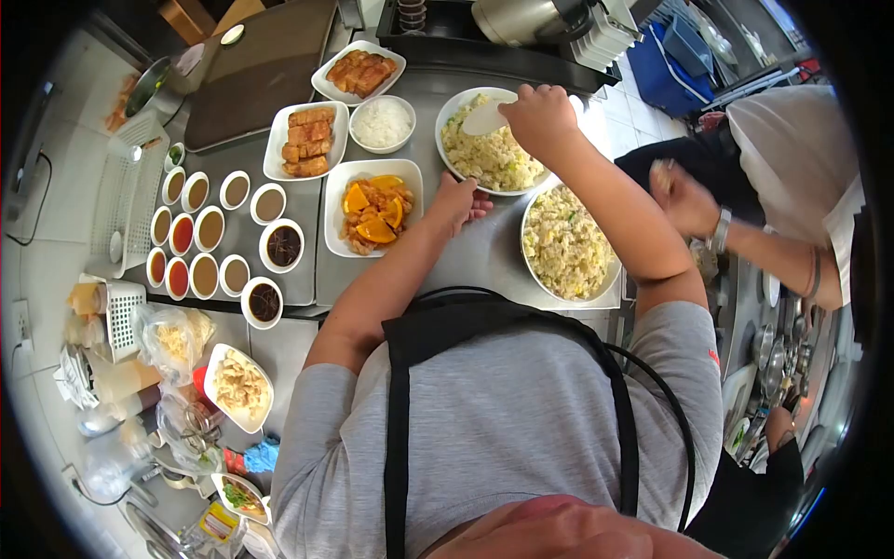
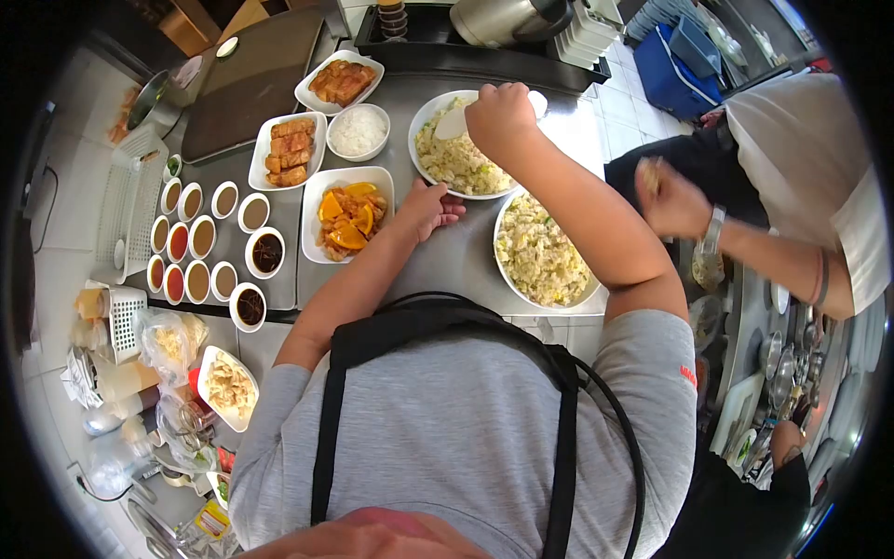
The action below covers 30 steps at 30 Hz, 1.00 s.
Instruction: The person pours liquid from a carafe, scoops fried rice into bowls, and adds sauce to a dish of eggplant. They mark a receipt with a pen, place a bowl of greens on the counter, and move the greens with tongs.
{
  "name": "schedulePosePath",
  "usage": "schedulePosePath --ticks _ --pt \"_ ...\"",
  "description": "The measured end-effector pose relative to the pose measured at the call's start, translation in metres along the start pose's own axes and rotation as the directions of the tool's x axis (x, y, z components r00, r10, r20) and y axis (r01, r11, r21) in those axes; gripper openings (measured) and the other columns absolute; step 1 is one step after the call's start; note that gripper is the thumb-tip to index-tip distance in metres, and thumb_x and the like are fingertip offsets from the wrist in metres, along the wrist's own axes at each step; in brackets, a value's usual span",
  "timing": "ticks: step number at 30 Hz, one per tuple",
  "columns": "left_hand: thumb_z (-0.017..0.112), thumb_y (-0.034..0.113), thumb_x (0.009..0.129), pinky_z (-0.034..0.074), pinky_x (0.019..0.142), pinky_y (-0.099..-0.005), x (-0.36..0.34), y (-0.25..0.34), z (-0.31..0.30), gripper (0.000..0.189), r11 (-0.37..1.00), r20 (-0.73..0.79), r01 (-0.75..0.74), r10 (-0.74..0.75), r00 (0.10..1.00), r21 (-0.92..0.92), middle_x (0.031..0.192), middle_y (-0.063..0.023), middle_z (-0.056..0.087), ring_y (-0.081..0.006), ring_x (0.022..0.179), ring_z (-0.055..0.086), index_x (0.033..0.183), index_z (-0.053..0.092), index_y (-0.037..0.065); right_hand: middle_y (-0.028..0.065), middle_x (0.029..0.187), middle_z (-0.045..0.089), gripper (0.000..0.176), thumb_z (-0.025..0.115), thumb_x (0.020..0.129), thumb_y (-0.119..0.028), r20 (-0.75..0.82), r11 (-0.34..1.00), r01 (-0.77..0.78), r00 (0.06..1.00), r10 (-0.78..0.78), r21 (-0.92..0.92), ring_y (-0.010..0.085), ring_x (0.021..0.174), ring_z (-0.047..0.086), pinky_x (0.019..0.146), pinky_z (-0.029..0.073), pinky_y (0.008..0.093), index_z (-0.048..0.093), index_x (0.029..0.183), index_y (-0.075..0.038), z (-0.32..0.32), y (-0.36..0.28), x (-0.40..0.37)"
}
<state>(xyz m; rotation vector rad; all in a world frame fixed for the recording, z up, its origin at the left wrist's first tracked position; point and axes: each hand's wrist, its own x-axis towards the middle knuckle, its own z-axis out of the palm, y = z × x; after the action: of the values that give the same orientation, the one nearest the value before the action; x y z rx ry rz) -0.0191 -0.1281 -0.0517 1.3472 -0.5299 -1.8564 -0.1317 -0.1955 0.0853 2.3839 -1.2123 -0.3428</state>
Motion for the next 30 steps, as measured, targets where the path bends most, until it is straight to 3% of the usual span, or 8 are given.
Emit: schedulePosePath --ticks 3,4,12,15,19,23,27,30 --pt "0.038 0.013 0.082 0.045 0.048 -0.0285 0.001 -0.001 0.000 0.030 1.000 -0.004 -0.006 0.006 1.000 -0.001 0.085 -0.0144 0.050 -0.0201 0.061 0.056 0.107 0.023 0.006 0.0057 0.086 0.054 0.019 0.047 0.075 -0.018 0.121 0.998 0.039 0.992 -0.032 -0.058 0.0215 0.078 0.056 0.064 0.041 0.0316 0.059 0.090 -0.021 0.008 -0.015 0.005" --pt "0.038 0.012 0.082 0.045 0.048 -0.0287 0.001 -0.002 0.000 0.030 1.000 0.005 -0.006 0.006 1.000 0.004 0.084 -0.0143 0.050 -0.0200 0.061 0.056 0.107 0.023 0.005 0.0064 0.084 0.057 0.016 0.050 0.073 -0.018 0.037 0.998 0.062 0.997 -0.063 0.033 0.0217 0.076 0.057 0.060 0.041 0.0335 0.063 0.078 -0.011 0.016 -0.020 0.005" --pt "0.036 0.012 0.083 0.047 0.052 -0.0310 0.001 -0.002 0.000 0.024 1.000 -0.011 -0.009 0.009 1.000 0.028 0.087 -0.0145 0.052 -0.0214 0.064 0.055 0.105 0.025 0.008 0.0078 0.085 0.058 0.018 0.049 0.074 -0.018 0.015 0.994 0.025 1.000 -0.026 0.110 0.0229 0.077 0.059 0.062 0.042 0.0342 0.063 0.080 -0.010 0.004 -0.006 0.011" --pt "0.036 0.012 0.083 0.047 0.052 -0.0311 0.000 -0.001 0.000 0.024 0.999 0.002 -0.021 0.021 1.000 0.036 0.087 -0.0150 0.052 -0.0216 0.063 0.055 0.105 0.025 0.009 0.0057 0.081 0.056 0.019 0.046 0.076 -0.018 0.090 0.999 0.038 0.995 -0.040 0.032 0.0219 0.077 0.057 0.062 0.044 0.0322 0.061 0.086 -0.021 0.023 -0.018 0.021" --pt "0.036 0.013 0.084 0.047 0.052 -0.0311 0.002 0.000 -0.002 0.027 0.999 0.012 -0.016 0.016 1.000 0.037 0.087 -0.0151 0.053 -0.0220 0.064 0.056 0.107 0.025 0.009 0.0092 0.088 0.058 0.018 0.048 0.075 -0.018 0.069 0.986 0.017 0.997 -0.028 0.163 0.0239 0.081 0.057 0.064 0.042 0.0355 0.063 0.082 -0.010 -0.009 -0.003 0.012" --pt "0.036 0.013 0.083 0.047 0.052 -0.0310 0.003 -0.002 -0.001 0.029 0.999 -0.004 0.007 -0.007 1.000 0.051 0.089 -0.0146 0.053 -0.0220 0.064 0.056 0.110 0.024 0.010 0.0071 0.086 0.059 0.018 0.048 0.074 -0.018 0.064 0.992 0.125 0.990 -0.124 0.000 0.0226 0.080 0.058 0.063 0.042 0.0368 0.063 0.079 -0.010 0.013 -0.026 0.016" --pt "0.040 0.014 0.082 0.046 0.047 -0.0291 0.007 -0.005 -0.006 0.027 0.998 0.035 -0.042 0.040 0.999 0.043 0.082 -0.0139 0.054 -0.0206 0.059 0.056 0.103 0.025 0.006 0.0092 0.087 0.059 0.019 0.046 0.075 -0.016 0.053 0.974 -0.051 0.998 0.041 0.220 0.0221 0.079 0.059 0.061 0.045 0.0339 0.062 0.084 -0.014 -0.012 0.007 -0.007" --pt "0.036 0.014 0.084 0.047 0.051 -0.0305 0.004 -0.003 -0.003 0.028 0.998 0.022 -0.017 0.015 1.000 0.059 0.087 -0.0140 0.054 -0.0212 0.064 0.057 0.109 0.025 0.011 0.0074 0.088 0.059 0.025 0.042 0.077 -0.014 0.175 0.954 -0.133 0.981 0.087 0.270 0.0214 0.079 0.059 0.063 0.046 0.0333 0.060 0.094 -0.019 -0.025 0.009 -0.028"
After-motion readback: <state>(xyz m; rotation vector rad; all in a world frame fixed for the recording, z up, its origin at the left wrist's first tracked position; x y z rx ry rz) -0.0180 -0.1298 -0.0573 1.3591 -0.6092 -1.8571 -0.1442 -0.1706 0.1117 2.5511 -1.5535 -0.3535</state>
